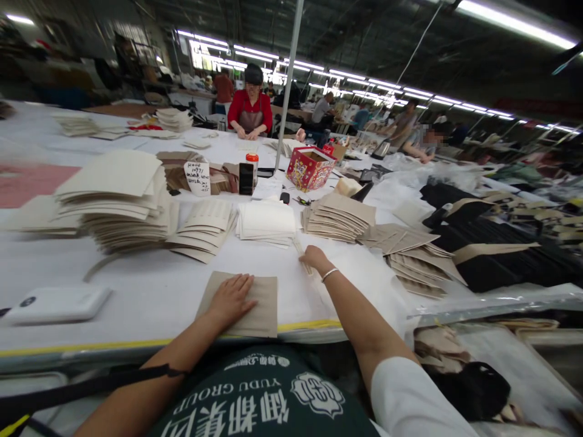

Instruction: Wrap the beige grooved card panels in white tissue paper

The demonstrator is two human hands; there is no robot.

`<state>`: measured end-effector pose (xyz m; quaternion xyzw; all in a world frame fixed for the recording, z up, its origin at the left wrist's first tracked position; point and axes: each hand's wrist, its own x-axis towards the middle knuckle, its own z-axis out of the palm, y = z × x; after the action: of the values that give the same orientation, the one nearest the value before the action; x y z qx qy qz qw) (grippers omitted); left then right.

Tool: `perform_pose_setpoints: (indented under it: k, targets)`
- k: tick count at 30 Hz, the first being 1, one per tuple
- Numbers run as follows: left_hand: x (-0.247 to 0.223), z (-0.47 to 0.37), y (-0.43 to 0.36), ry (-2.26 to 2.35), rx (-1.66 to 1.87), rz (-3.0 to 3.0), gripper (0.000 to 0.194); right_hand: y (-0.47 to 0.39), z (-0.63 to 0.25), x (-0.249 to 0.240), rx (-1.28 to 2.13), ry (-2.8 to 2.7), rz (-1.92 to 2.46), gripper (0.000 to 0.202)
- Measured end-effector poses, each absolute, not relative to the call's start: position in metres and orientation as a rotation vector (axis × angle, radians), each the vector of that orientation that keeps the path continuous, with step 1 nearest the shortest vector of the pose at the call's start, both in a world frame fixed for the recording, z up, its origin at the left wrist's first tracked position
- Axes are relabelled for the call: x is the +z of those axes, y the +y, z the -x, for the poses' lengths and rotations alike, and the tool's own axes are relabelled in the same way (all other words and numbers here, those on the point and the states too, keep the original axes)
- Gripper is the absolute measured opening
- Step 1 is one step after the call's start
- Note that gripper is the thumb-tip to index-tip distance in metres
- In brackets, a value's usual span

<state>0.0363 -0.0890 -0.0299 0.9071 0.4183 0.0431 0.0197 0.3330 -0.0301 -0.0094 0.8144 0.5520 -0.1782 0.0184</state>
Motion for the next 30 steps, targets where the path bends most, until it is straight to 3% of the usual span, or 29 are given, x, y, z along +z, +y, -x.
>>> perform_pose_setpoints:
  k: [5, 8, 13, 16, 20, 27, 30]
  targets:
    - [-0.031, -0.057, -0.085, 1.415, 0.206, -2.771, 0.048, -0.050, -0.333, -0.001, -0.711, 1.794, -2.537, 0.012]
    - [-0.030, -0.058, -0.085, 1.448, 0.233, -2.771, 0.047, -0.078, -0.319, 0.004, -0.755, 1.889, -2.611, 0.015]
    - [-0.033, -0.059, -0.085, 1.442, 0.276, -2.768, 0.044, -0.113, -0.272, 0.003, -1.105, 2.160, -2.783, 0.022]
    - [-0.037, -0.046, -0.087, 1.422, 0.274, -2.757, 0.048, -0.111, -0.250, -0.001, -0.865, 2.347, -2.836, 0.025]
    - [-0.041, -0.006, -0.098, 1.383, 0.173, -2.739, 0.066, -0.096, -0.239, -0.003, -0.549, 2.409, -2.739, 0.013]
    - [-0.038, 0.020, -0.115, 1.460, 0.023, -2.684, 0.073, -0.131, -0.221, -0.002, -0.594, 2.375, -2.602, 0.016]
    - [-0.043, 0.011, -0.115, 1.516, 0.083, -2.677, 0.071, -0.176, -0.215, -0.005, -0.872, 2.440, -2.529, 0.017]
